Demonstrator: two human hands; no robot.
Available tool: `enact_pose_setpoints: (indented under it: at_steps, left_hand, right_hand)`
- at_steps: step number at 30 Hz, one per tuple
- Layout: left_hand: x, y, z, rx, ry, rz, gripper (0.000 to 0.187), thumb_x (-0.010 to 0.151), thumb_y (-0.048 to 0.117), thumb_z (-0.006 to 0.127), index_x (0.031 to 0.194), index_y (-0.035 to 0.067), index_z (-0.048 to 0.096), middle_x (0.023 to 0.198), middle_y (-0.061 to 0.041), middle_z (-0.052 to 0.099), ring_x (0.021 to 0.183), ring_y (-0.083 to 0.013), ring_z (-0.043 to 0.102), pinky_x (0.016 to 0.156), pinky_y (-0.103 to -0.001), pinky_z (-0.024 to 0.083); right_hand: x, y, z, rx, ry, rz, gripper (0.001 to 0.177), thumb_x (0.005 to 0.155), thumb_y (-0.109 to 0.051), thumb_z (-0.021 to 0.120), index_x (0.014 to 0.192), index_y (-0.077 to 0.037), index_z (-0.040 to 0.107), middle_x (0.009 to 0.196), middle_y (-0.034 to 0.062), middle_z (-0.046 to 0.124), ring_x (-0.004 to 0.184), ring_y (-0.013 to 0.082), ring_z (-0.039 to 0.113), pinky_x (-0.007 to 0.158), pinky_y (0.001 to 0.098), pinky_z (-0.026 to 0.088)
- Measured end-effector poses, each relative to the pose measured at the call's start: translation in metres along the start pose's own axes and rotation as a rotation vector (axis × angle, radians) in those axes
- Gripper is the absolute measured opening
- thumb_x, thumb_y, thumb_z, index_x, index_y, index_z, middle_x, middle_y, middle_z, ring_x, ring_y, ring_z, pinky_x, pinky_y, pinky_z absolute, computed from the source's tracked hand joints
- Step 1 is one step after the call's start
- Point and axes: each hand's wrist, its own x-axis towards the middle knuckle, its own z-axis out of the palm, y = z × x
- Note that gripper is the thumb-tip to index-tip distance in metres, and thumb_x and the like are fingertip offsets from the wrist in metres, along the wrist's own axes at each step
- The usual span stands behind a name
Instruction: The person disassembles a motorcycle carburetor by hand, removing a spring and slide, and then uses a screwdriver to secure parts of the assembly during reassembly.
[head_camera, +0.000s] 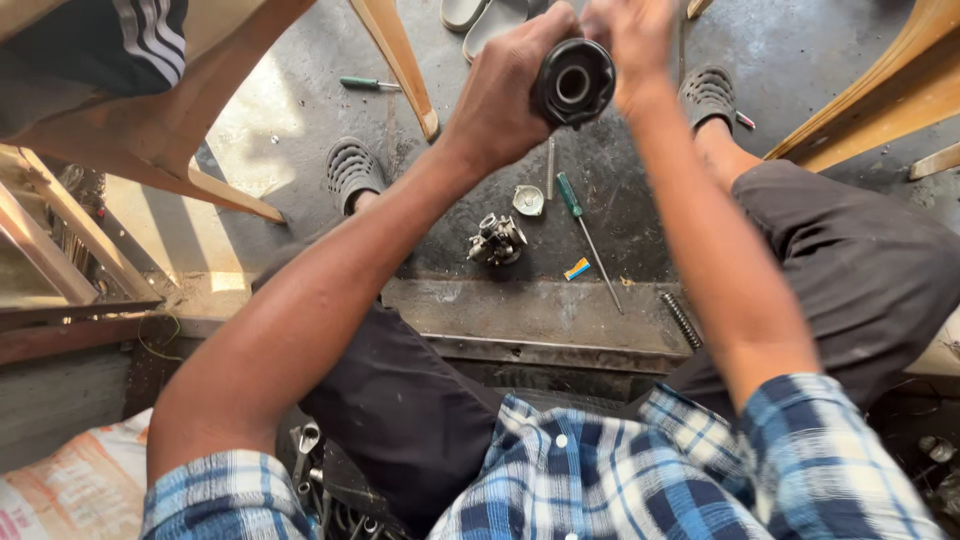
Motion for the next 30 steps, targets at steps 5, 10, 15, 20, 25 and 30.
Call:
enact_pose_setpoints:
  at_steps: [5, 10, 15, 20, 25, 30]
  left_hand:
    - [0.005, 0.001, -0.007, -0.019, -0.009, -0.002, 0.039, 0.083, 0.003, 0.082, 0.109, 0.003, 0.052, 0.100, -0.016, 0.065, 0.096, -0.0393, 0.068, 0.080, -0.045, 0.054]
    - [-0.005, -0.022, -0.007, 0.010, -0.086, -0.089, 0.037, 0.082, 0.002, 0.081, 0.108, 0.002, 0.055, 0.099, -0.017, 0.064, 0.089, -0.0403, 0.066, 0.074, -0.046, 0.051]
    - [0.000, -0.049, -0.007, -0.121, -0.056, -0.268, 0.030, 0.077, -0.002, 0.079, 0.104, 0.002, 0.068, 0.096, -0.010, 0.066, 0.080, -0.0221, 0.068, 0.067, -0.033, 0.053]
    - [0.017, -0.050, -0.012, -0.148, 0.007, -0.278, 0.034, 0.076, -0.002, 0.081, 0.108, 0.003, 0.069, 0.103, -0.006, 0.069, 0.085, -0.0158, 0.068, 0.068, -0.028, 0.055]
    - [0.033, -0.044, -0.015, -0.116, 0.052, -0.236, 0.035, 0.077, -0.002, 0.083, 0.109, 0.003, 0.070, 0.107, -0.004, 0.071, 0.087, -0.0156, 0.068, 0.069, -0.029, 0.055]
    - [0.029, -0.046, -0.014, 0.003, 0.035, -0.148, 0.032, 0.080, 0.002, 0.084, 0.108, 0.007, 0.071, 0.109, -0.003, 0.072, 0.093, -0.0152, 0.074, 0.077, -0.029, 0.062]
  right_hand:
    - [-0.056, 0.124, -0.052, -0.341, 0.300, 0.276, 0.012, 0.091, -0.010, 0.065, 0.103, -0.013, 0.067, 0.084, 0.0006, 0.073, 0.057, 0.0155, 0.067, 0.046, 0.0310, 0.054]
    - [-0.116, 0.211, -0.109, -0.430, 0.284, 0.460, 0.004, 0.088, -0.002, 0.067, 0.086, -0.004, 0.071, 0.067, 0.0092, 0.068, 0.050, 0.0167, 0.063, 0.044, 0.0320, 0.051]
    - [-0.121, 0.247, -0.104, -1.346, 0.166, 0.164, 0.026, 0.076, -0.016, 0.069, 0.101, -0.013, 0.078, 0.088, 0.0146, 0.076, 0.088, 0.0367, 0.074, 0.085, 0.0453, 0.059]
    - [-0.101, 0.264, -0.076, -1.506, 0.025, 0.473, 0.048, 0.080, -0.023, 0.072, 0.127, -0.019, 0.066, 0.130, 0.0182, 0.057, 0.118, 0.0452, 0.057, 0.097, 0.0616, 0.045]
    - [-0.099, 0.268, -0.067, -1.615, 0.001, 0.447, 0.032, 0.085, -0.031, 0.072, 0.115, -0.018, 0.073, 0.130, 0.0185, 0.056, 0.114, 0.0439, 0.062, 0.096, 0.0611, 0.048]
    - [-0.101, 0.254, -0.079, -1.495, 0.143, 0.342, 0.026, 0.081, -0.030, 0.077, 0.106, -0.022, 0.076, 0.112, 0.0132, 0.067, 0.106, 0.0422, 0.066, 0.091, 0.0585, 0.051]
